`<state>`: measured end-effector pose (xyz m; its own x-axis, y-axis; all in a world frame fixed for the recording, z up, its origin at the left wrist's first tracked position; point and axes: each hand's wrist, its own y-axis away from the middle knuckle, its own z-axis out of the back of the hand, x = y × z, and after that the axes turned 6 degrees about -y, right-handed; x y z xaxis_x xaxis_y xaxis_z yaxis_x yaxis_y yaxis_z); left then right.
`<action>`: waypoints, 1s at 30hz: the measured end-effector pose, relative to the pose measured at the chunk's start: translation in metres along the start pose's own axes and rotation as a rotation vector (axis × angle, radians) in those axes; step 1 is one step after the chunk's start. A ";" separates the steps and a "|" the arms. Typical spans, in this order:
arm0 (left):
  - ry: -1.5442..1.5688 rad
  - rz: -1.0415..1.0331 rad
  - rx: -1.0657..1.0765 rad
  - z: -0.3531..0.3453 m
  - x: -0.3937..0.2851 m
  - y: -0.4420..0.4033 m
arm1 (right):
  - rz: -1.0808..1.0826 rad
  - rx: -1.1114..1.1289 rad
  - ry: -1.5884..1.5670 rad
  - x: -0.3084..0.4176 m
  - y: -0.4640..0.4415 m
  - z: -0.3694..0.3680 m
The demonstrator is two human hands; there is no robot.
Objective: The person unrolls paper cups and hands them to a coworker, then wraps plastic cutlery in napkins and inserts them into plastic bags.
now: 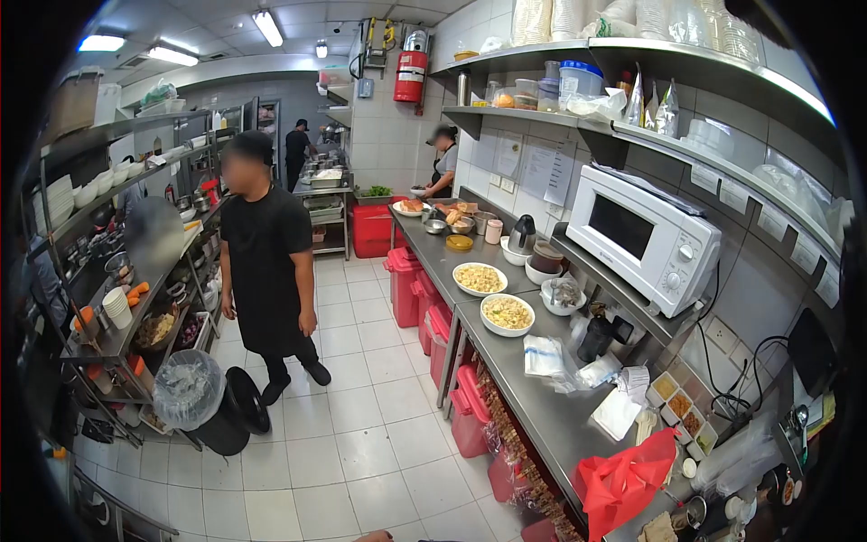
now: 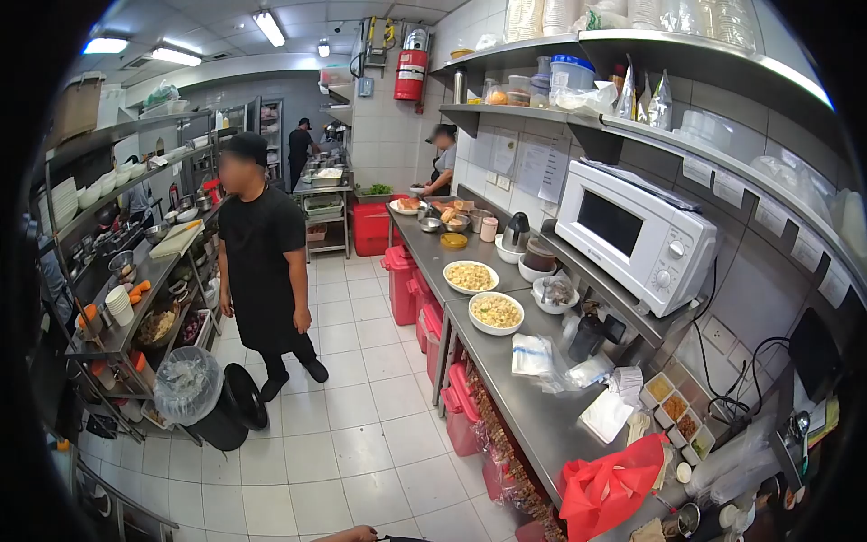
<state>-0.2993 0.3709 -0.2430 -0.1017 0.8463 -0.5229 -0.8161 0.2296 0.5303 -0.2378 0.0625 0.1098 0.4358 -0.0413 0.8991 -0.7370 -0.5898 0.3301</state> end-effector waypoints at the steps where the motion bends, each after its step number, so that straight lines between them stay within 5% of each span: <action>1: 0.014 0.002 0.018 0.000 -0.003 0.000 | -0.007 -0.027 0.000 -0.005 -0.003 0.005; 30: 0.069 0.047 0.036 0.044 -0.031 0.001 | -0.113 -0.189 0.011 -0.052 -0.026 0.032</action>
<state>-0.2723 0.3663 -0.1972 -0.1795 0.8217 -0.5409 -0.7889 0.2082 0.5781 -0.2254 0.0541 0.0452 0.5166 0.0259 0.8558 -0.7678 -0.4284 0.4764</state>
